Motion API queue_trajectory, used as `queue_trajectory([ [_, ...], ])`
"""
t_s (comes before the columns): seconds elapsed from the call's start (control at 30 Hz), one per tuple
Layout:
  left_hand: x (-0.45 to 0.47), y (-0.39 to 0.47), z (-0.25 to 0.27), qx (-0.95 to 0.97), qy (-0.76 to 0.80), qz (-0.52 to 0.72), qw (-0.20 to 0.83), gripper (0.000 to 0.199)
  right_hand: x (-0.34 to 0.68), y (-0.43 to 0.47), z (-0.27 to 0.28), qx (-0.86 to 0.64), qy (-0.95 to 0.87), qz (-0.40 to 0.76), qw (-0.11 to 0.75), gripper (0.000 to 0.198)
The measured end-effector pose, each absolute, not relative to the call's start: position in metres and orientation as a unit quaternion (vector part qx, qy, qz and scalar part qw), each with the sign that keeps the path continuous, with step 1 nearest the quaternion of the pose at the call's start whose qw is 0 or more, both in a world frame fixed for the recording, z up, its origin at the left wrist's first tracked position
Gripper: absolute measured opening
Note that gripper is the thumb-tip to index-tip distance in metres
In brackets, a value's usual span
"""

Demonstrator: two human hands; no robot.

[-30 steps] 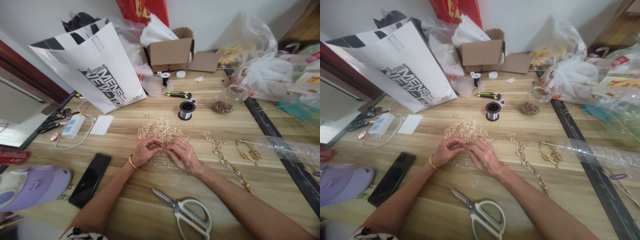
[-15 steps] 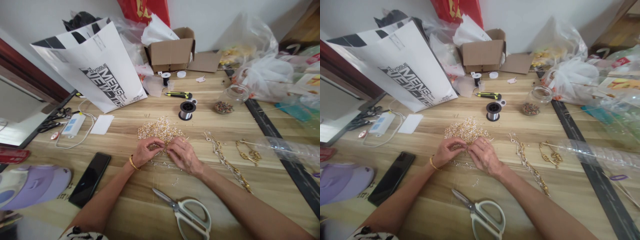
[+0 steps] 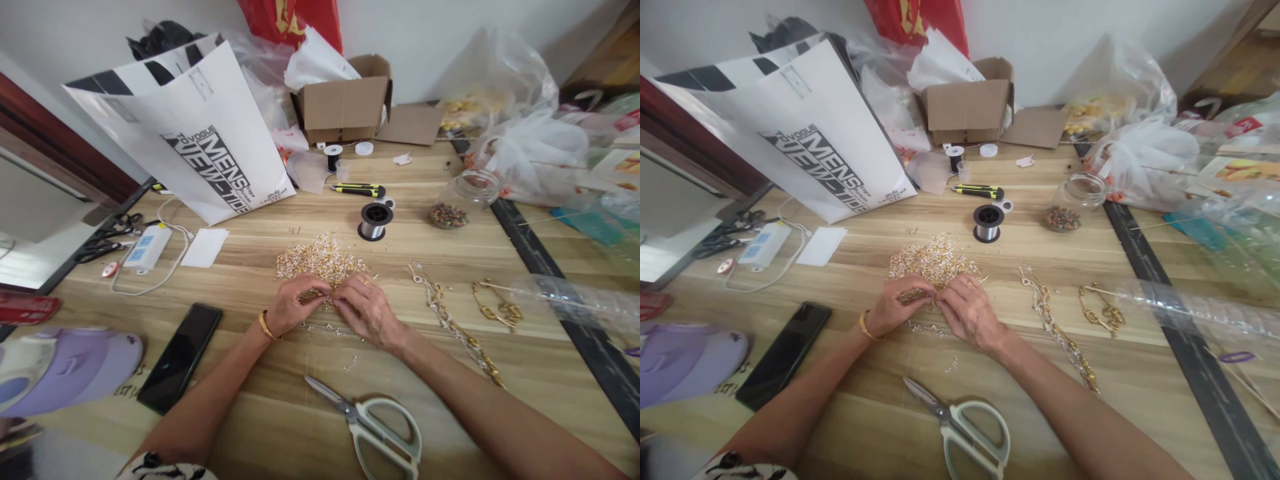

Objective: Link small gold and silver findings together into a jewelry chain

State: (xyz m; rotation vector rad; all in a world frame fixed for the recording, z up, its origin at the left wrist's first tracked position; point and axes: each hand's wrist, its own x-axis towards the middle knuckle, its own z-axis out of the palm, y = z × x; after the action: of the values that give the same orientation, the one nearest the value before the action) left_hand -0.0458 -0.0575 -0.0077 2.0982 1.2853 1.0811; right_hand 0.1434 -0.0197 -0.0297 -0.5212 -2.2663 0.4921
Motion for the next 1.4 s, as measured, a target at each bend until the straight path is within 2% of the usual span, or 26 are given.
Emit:
queue_trajectory([
  [0.2,-0.0454,-0.0574,-0.0093,0.785,0.447,0.388,0.186,0.007,0.1435,-0.0207,-0.0296,-0.203,-0.884,0.195,0.374,0.009],
  [0.5,-0.0453,-0.0577,-0.0086,0.785,0.441,0.392,0.188,0.007,0.1433,-0.0192,-0.0315,-0.205,-0.884,0.198,0.370,0.009],
  [1.23,-0.0491,-0.0583,-0.0076,0.703,0.495,0.399,0.320,0.012,0.1423,-0.0180,-0.0325,-0.205,-0.879,0.196,0.382,0.009],
  [1.4,-0.0479,-0.0581,-0.0061,0.711,0.495,0.388,0.315,0.011,0.1428,-0.0186,-0.0321,-0.206,-0.882,0.199,0.375,0.008],
])
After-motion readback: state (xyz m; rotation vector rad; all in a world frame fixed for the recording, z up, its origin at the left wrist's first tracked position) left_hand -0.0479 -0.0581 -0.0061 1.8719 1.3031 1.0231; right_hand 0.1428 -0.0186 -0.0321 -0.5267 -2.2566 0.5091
